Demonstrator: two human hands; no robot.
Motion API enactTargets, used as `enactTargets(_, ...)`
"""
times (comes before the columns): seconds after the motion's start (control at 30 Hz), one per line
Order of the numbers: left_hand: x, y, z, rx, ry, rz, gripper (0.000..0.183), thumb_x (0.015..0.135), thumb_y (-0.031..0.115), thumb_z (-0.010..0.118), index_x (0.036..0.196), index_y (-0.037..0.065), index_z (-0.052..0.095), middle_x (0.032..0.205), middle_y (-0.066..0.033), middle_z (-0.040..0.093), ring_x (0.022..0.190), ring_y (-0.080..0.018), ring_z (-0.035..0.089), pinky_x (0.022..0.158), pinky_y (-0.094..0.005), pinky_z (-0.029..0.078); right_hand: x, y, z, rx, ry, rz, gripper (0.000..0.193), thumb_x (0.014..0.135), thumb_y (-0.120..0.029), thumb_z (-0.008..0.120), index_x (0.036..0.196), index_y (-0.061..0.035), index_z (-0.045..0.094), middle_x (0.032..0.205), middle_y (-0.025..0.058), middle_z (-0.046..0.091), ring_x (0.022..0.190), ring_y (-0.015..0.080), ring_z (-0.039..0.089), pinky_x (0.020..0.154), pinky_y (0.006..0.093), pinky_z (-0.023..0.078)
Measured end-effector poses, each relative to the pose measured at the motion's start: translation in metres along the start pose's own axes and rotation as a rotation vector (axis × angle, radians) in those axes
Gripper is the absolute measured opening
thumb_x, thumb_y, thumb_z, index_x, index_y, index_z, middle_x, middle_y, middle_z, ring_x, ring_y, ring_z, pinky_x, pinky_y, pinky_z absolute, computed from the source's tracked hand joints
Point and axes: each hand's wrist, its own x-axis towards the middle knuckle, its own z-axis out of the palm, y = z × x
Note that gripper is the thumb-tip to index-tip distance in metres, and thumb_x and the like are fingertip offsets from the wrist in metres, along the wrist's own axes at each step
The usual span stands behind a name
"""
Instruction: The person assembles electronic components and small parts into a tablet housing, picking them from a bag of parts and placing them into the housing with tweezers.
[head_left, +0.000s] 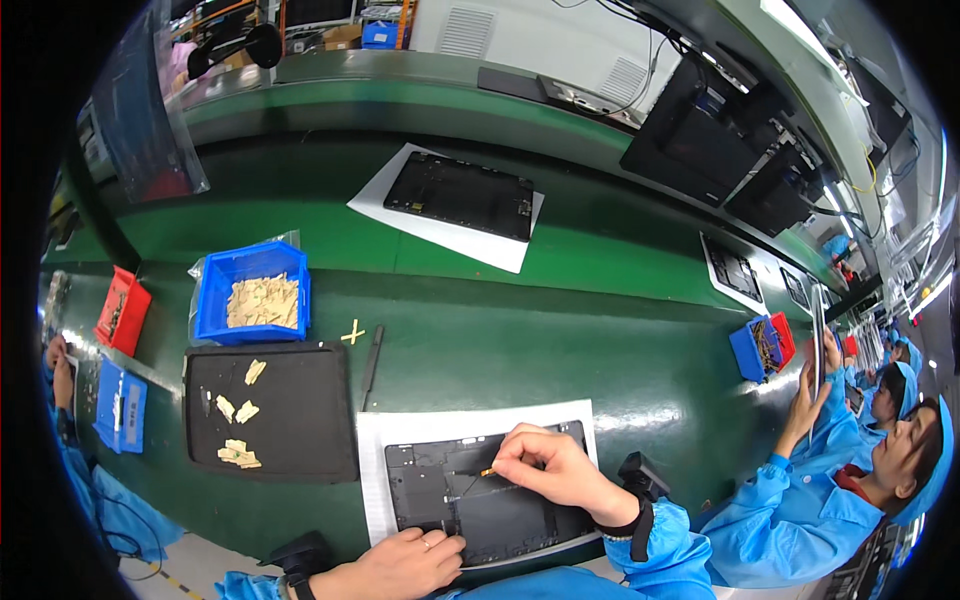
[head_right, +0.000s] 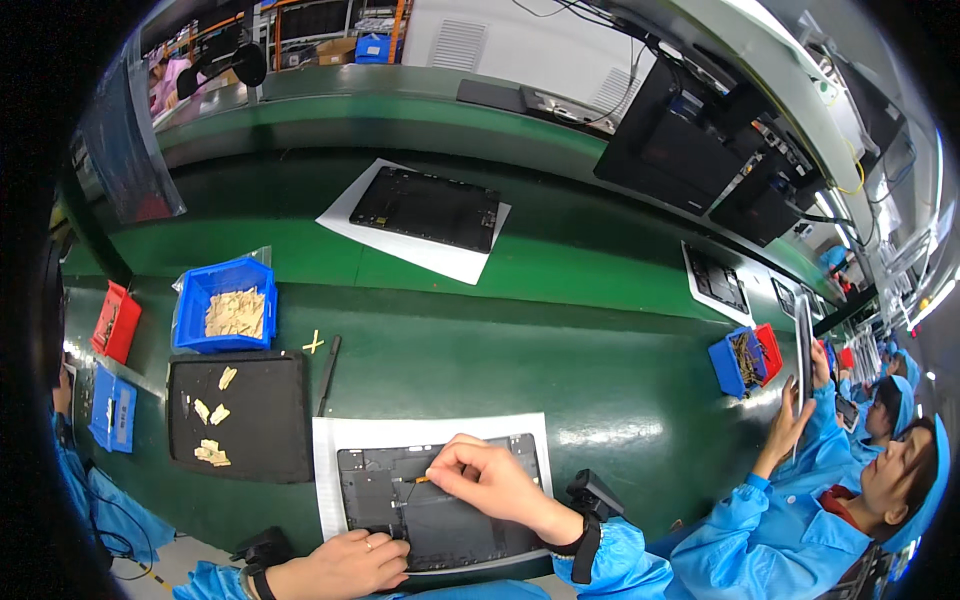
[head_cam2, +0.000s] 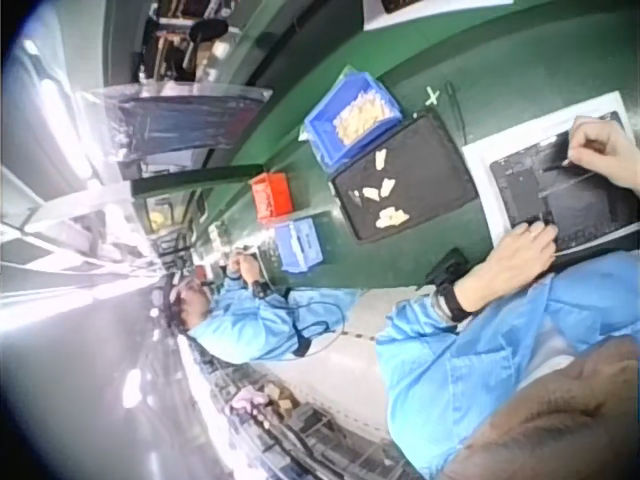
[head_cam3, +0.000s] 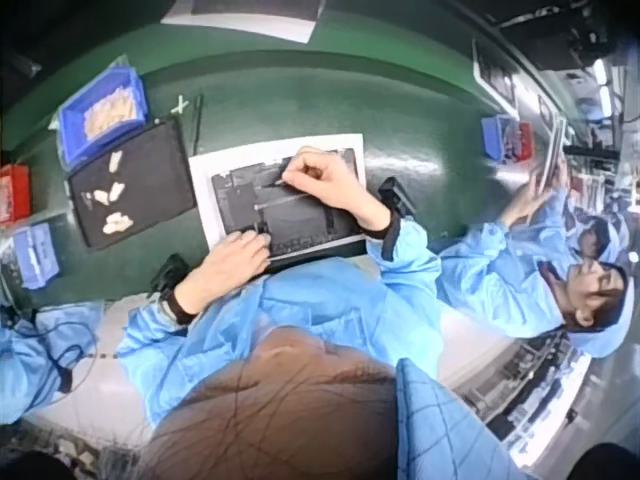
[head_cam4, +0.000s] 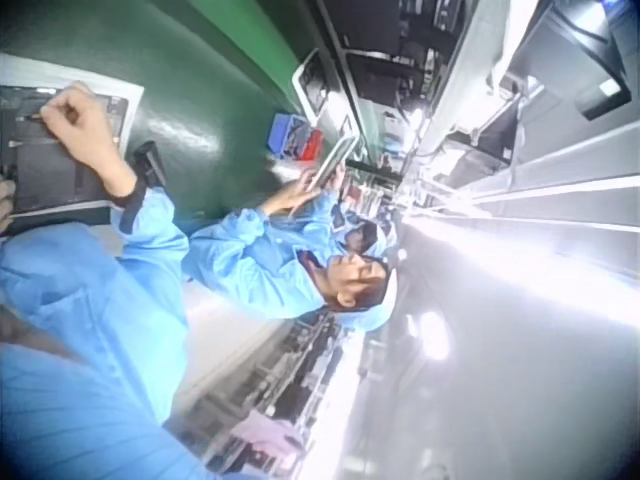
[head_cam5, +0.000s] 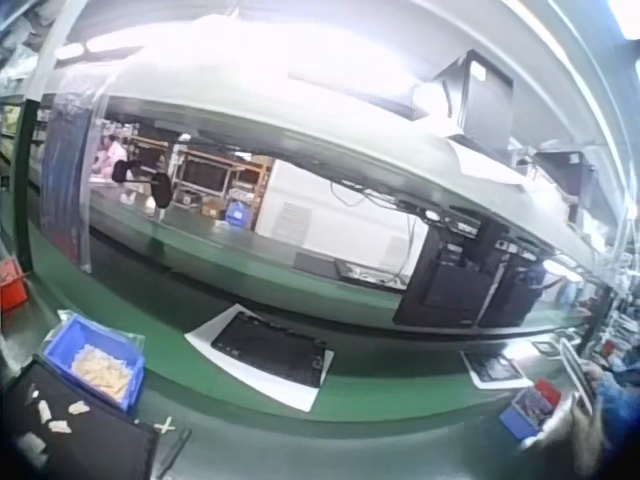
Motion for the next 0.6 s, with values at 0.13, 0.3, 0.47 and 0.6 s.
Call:
enactTargets(0.13, -0.008, -0.011, -0.013, -0.15, -0.175, 0.014, 0.025, 0.078, 0.025, 0.065, 0.092, 0.006, 0.059, 0.104, -0.0101, 0.056, 0.094, -0.0253, 0.054, 0.075, -0.0336, 0.046, -0.004, -0.003, 0.005, 0.002, 0.0, 0.068, 0.009, 0.09, -0.011, 0.064, 0.089, -0.0017, 0.066, 0.088, 0.0013, 0.059, 0.073, 0.0052, 0.052, 0.062, 0.0198, 0.041)
enactTargets(0.3, 0.016, -0.021, -0.03, -0.567, 0.448, -0.421, 0.023, 0.081, 0.021, 0.072, 0.094, 0.005, 0.063, 0.089, -0.0075, 0.062, 0.078, -0.0251, 0.063, 0.064, -0.0323, 0.052, 0.001, 0.011, 0.025, 0.227, 0.052, 0.125, 0.013, 0.091, -0.016, 0.065, 0.088, -0.0034, 0.065, 0.084, -0.0032, 0.056, 0.065, 0.0006, 0.044, 0.056, 0.0169, 0.036)
enactTargets(0.47, 0.019, -0.016, -0.03, -0.61, 0.386, -0.591, 0.022, 0.084, 0.015, 0.068, 0.102, 0.002, 0.064, 0.085, -0.0108, 0.064, 0.072, -0.0264, 0.064, 0.063, -0.033, 0.052, 0.006, -0.007, 0.042, 0.152, 0.026, 0.099, 0.006, 0.089, -0.006, 0.064, 0.087, -0.0002, 0.064, 0.088, 0.001, 0.058, 0.071, 0.0036, 0.051, 0.059, 0.0196, 0.041)
enactTargets(0.6, 0.021, -0.02, -0.03, -0.555, 0.401, -0.6, 0.017, 0.088, 0.014, 0.063, 0.1, 0.002, 0.066, 0.085, -0.0111, 0.064, 0.069, -0.0281, 0.063, 0.063, -0.0334, 0.051, 0.012, -0.011, 0.044, -0.093, 0.171, -0.014, 0.007, 0.085, -0.007, 0.068, 0.082, -0.0013, 0.065, 0.08, 0.0011, 0.058, 0.066, 0.0048, 0.049, 0.057, 0.0197, 0.038)
